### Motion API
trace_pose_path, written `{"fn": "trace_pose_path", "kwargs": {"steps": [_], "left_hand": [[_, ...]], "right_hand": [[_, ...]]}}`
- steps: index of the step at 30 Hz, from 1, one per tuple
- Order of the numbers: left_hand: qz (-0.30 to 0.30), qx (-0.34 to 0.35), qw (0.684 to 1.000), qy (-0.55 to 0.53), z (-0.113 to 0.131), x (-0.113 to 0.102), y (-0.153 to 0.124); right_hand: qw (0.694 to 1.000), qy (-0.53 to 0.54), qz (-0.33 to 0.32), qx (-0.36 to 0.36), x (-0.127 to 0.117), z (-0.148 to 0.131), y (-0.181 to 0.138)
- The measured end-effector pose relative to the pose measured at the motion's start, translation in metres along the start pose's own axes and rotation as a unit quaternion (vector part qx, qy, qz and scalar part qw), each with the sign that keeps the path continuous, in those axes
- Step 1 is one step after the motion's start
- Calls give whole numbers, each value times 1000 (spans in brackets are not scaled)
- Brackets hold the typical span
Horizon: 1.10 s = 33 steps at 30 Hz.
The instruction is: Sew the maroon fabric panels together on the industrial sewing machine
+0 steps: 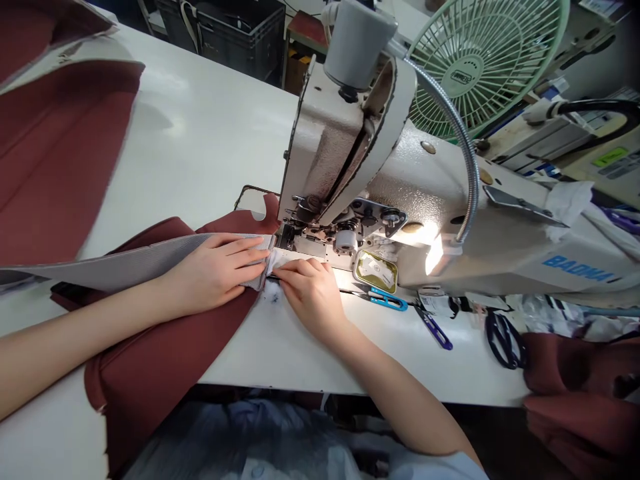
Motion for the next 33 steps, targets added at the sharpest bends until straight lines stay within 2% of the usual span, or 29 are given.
{"fn": "trace_pose_path", "kwargs": {"steps": [7,14,25,33], "left_hand": [[0,4,1000,-3,0,1,0],[21,-29,999,2,-4,5,1],[-23,-40,999,-13,-8,17,53],[-26,-39,999,-19,-6,18,53]], "right_hand": [[998,26,31,-39,11,-3,3],[997,-41,-1,-61,11,-9,6],[995,-100,-5,11,-1,14,9],[995,-98,-4,12,-2,15,9]]}}
Point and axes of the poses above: each hand's wrist, its own y-axis towards the middle knuckle, its own x-axis out of the palm, z = x × y, the point moved 2 cm from there along y, towards the middle knuckle, and after that the axes turned 11 degrees about -x, right-handed, at the moved point
